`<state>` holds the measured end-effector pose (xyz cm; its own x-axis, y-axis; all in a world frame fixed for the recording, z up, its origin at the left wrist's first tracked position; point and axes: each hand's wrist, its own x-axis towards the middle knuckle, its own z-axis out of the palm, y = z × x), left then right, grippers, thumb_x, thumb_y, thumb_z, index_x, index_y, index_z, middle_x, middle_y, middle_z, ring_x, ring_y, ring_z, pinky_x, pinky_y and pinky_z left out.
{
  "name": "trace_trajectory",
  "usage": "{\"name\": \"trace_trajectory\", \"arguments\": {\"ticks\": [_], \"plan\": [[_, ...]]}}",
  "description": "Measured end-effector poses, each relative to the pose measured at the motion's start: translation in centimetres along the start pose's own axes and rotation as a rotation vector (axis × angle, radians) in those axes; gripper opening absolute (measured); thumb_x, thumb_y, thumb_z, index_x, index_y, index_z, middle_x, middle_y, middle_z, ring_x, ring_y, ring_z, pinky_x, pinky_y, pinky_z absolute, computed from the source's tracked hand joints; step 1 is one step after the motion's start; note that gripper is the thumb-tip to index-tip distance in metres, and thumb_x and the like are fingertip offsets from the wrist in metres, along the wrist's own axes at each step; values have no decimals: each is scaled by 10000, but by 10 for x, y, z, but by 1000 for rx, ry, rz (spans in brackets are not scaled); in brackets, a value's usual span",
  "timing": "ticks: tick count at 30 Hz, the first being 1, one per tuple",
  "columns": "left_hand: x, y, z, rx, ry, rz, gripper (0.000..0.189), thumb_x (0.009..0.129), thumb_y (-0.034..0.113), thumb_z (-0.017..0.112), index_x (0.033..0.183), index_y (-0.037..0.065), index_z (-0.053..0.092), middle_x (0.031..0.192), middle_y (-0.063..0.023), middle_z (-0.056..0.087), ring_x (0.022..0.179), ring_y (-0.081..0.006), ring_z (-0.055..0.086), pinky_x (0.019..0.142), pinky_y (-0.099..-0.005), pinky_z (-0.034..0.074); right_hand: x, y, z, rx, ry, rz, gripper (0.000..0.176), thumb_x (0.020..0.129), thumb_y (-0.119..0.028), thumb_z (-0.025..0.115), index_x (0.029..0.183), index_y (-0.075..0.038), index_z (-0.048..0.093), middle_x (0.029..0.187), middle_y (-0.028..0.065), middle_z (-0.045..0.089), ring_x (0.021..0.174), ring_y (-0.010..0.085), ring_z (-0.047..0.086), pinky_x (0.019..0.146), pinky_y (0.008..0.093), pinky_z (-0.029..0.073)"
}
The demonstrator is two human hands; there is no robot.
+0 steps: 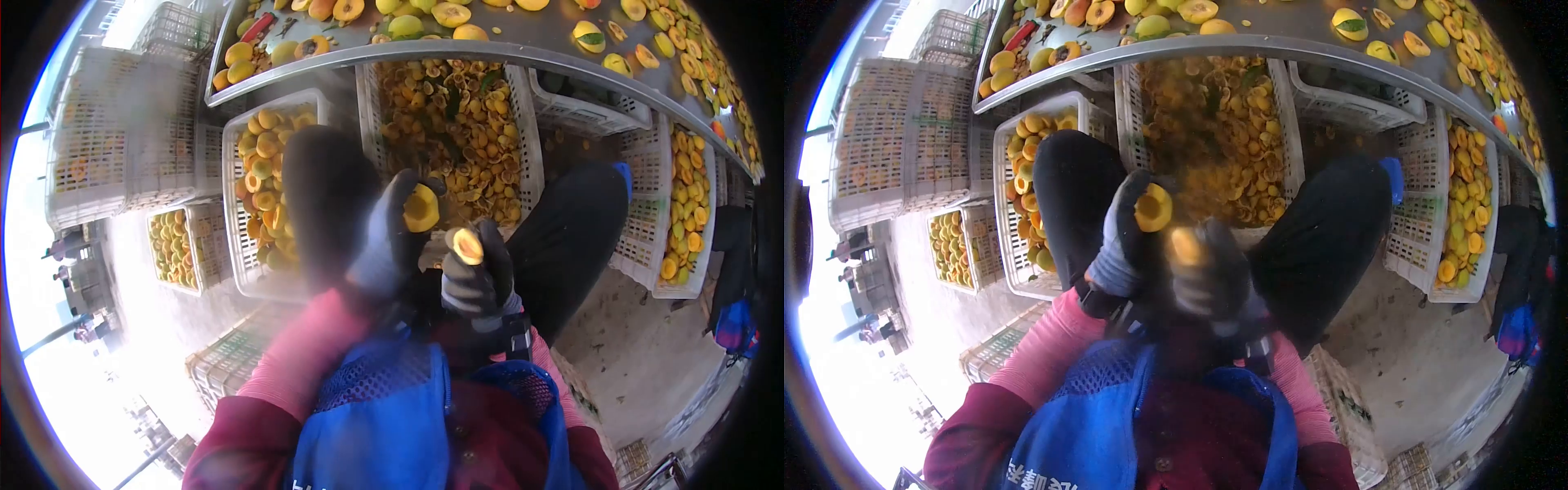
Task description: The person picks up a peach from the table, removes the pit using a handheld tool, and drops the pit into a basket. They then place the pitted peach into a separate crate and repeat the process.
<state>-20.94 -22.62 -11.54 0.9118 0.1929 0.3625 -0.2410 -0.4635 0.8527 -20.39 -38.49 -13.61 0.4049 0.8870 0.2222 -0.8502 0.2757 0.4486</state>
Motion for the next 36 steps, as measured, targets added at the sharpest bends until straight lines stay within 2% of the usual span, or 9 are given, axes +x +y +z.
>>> {"name": "trace_trajectory", "arguments": {"ticks": [6,12,14,17,19,24,27,30,36], "plan": [[45,25,-102,-51,103,-400,293,939,151,471,1188,-1,497,1124,-162,558,988,-265,562,858,-344,461,-14,-8,-32,126,337,-10,415,948,-453,473,1019,-57,576,666,-30,410,499,64,402,423,222,365],[73,-38,-201,1179,92,-562,404,903,325,557,1169,21,567,1094,-172,584,1014,-328,564,874,-394,443,13,-9,-5,81,524,63,446,926,-507,493,956,-76,602,627,-24,449,483,73,390,441,235,328],[118,-18,-169,975,83,-415,365,867,356,585,1075,59,630,1045,-147,606,992,-313,585,851,-394,453,23,-8,8,-211,890,26,454,926,-512,489,965,-75,611,604,-26,433,477,75,385,441,241,327],[193,-21,-125,963,33,-334,316,851,323,637,1037,68,649,950,-153,656,855,-288,638,753,-361,487,10,-23,-46,92,476,27,473,924,-533,475,954,-81,612,598,-32,428,482,77,393,447,238,328],[238,-57,-122,1152,-114,-244,379,814,379,657,1042,76,647,974,-167,661,915,-324,634,796,-387,486,3,-26,-54,-230,896,-107,477,924,-541,464,945,-90,619,575,-37,415,465,81,389,436,240,326],[291,-127,-134,1076,-657,-259,406,758,423,659,1011,107,637,995,-168,651,944,-337,619,816,-429,479,4,-35,-52,-648,1086,-283,480,926,-553,447,938,-112,638,527,-41,400,404,101,368,387,245,308],[281,-106,-123,826,-346,-192,351,753,340,687,970,70,630,920,-159,654,854,-314,632,763,-402,486,-13,-35,-98,-1140,1101,-299,470,927,-550,448,937,-119,636,514,-34,417,381,107,363,365,247,305],[248,-74,-103,583,-90,-138,326,779,265,672,999,39,590,813,-126,629,764,-247,617,715,-362,476,15,-44,-40,-624,1090,-296,448,932,-535,452,949,-119,616,527,-26,451,386,106,385,365,246,321],[170,30,-38,-227,-196,-579,272,829,157,651,1019,6,529,886,-55,558,772,-90,547,656,-223,462,74,-29,69,-1044,821,-468,353,967,-319,456,1182,-41,499,790,36,544,567,131,479,502,261,408]]}}
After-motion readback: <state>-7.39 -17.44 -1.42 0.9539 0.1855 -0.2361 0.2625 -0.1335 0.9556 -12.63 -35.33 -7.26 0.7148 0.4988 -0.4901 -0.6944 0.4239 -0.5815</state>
